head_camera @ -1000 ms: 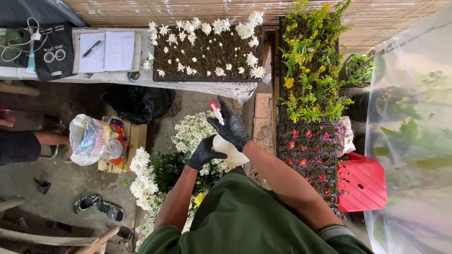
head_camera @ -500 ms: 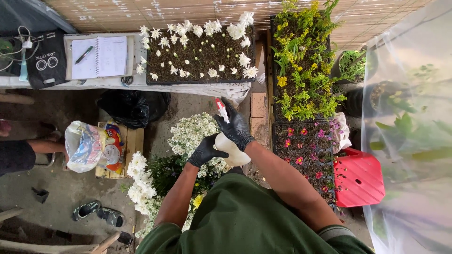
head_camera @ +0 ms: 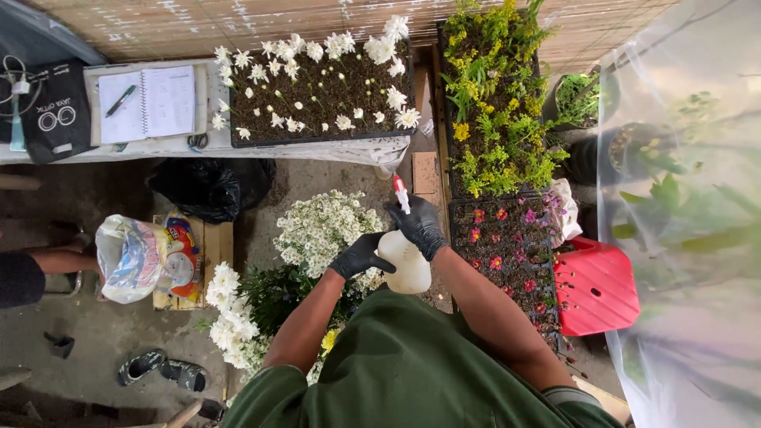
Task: Inspecting and watering trays of flowers using a hand-held spray bottle in a garden center.
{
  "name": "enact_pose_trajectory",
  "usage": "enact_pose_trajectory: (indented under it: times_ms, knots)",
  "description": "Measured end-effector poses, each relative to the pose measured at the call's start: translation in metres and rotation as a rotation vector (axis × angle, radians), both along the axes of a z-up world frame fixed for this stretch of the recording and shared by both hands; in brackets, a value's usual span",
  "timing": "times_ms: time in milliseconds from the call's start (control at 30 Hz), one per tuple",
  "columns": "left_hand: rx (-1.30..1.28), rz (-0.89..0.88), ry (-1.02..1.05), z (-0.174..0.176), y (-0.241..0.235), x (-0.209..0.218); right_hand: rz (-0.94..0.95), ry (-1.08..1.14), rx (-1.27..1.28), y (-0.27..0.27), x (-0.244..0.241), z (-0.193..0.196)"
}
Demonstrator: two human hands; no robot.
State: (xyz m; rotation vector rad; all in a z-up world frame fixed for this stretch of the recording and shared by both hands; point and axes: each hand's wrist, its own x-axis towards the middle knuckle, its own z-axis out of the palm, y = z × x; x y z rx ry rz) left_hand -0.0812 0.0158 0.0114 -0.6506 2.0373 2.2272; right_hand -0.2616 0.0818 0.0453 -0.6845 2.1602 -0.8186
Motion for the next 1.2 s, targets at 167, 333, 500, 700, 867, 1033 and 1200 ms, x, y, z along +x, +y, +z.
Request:
enact_pose_trajectory:
  times_ms: [167, 333, 500, 700, 867, 1033, 1200]
  knots:
    - [0.008, -0.077, 0.003, -0.026, -0.001, -0.015, -0.137, -0.164, -0.067, 0.005, -0.015, -0.009]
    - [0.008, -0.117, -0.008, -0.019, -0.002, -0.028, -0.179, -0.136, 0.087, 0.02, -0.023, -0.004]
    - [-0.007, -0.14, -0.021, -0.011, 0.0, -0.035, -0.265, -0.19, 0.126, 0.02, -0.023, -0.011]
    - [-0.109, -0.17, -0.009, -0.012, -0.016, -0.047, -0.268, -0.129, -0.224, 0.017, -0.017, 0.043]
    - [-0.203, -0.161, 0.008, 0.003, -0.03, -0.057, -0.288, -0.127, -0.294, 0.007, -0.03, 0.024]
    - [-0.214, -0.124, -0.006, 0.012, -0.027, -0.056, -0.253, -0.159, -0.302, 0.002, -0.033, 0.041]
    - [-0.156, -0.062, -0.036, 0.015, -0.019, -0.04, -0.157, -0.099, -0.207, -0.009, -0.026, 0.039]
